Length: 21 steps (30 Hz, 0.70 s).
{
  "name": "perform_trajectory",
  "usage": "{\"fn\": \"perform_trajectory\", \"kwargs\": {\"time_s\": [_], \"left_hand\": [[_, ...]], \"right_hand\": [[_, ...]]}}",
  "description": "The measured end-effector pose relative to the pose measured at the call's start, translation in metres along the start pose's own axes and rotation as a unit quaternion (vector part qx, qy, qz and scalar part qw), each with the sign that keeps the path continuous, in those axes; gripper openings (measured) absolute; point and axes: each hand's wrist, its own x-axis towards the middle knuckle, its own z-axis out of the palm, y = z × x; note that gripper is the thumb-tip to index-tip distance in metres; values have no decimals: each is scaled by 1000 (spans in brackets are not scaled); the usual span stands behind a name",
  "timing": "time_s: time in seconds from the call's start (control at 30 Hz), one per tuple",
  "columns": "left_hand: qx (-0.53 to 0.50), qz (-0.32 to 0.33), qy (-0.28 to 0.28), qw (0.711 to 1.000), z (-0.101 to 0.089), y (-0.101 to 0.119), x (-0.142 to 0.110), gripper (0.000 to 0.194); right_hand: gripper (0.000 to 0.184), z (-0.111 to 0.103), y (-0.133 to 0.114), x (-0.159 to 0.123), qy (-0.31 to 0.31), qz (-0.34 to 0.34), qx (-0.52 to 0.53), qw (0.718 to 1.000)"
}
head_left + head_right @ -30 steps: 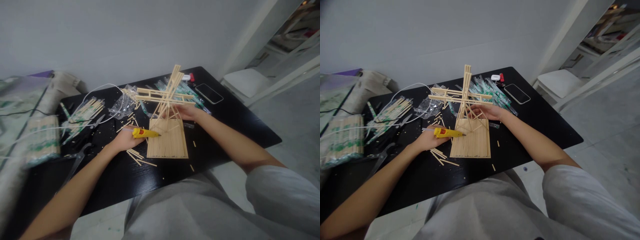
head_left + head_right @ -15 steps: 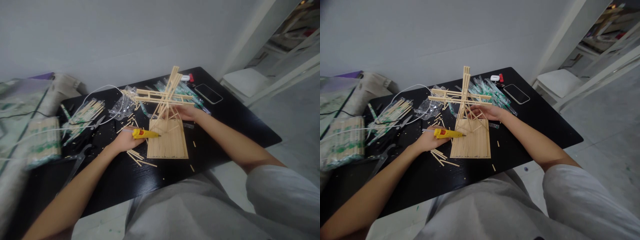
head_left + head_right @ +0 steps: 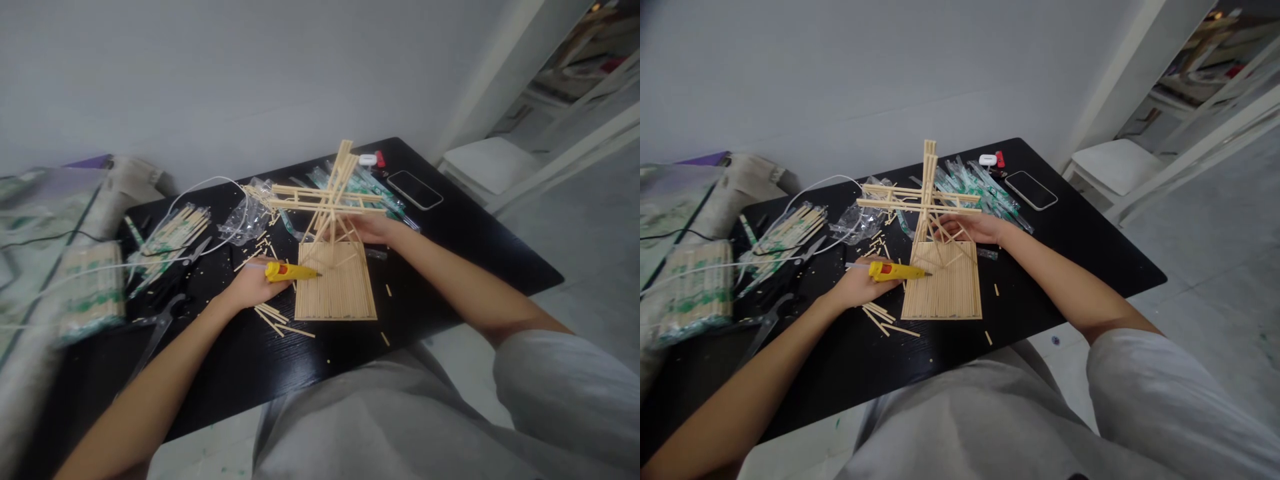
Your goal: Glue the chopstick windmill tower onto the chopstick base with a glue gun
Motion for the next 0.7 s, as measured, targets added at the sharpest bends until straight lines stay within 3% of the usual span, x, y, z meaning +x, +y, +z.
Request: {"fn": "perform_trajectory", "kwargs": {"time_s": [0.17,0.5,0.7], "left_hand": [[13,-12,-19,1000,-2,1,1,14],[9,2,2,1000,-2,3,2,13],[1,-1,-7,1000,-3,4,2,14]], "right_hand": [[54,0,0,0,-7,-5,4,1000],[61,-1,0,-1,-5,-8,2,1000],[55,0,0,0,8,0,0,1000]]}}
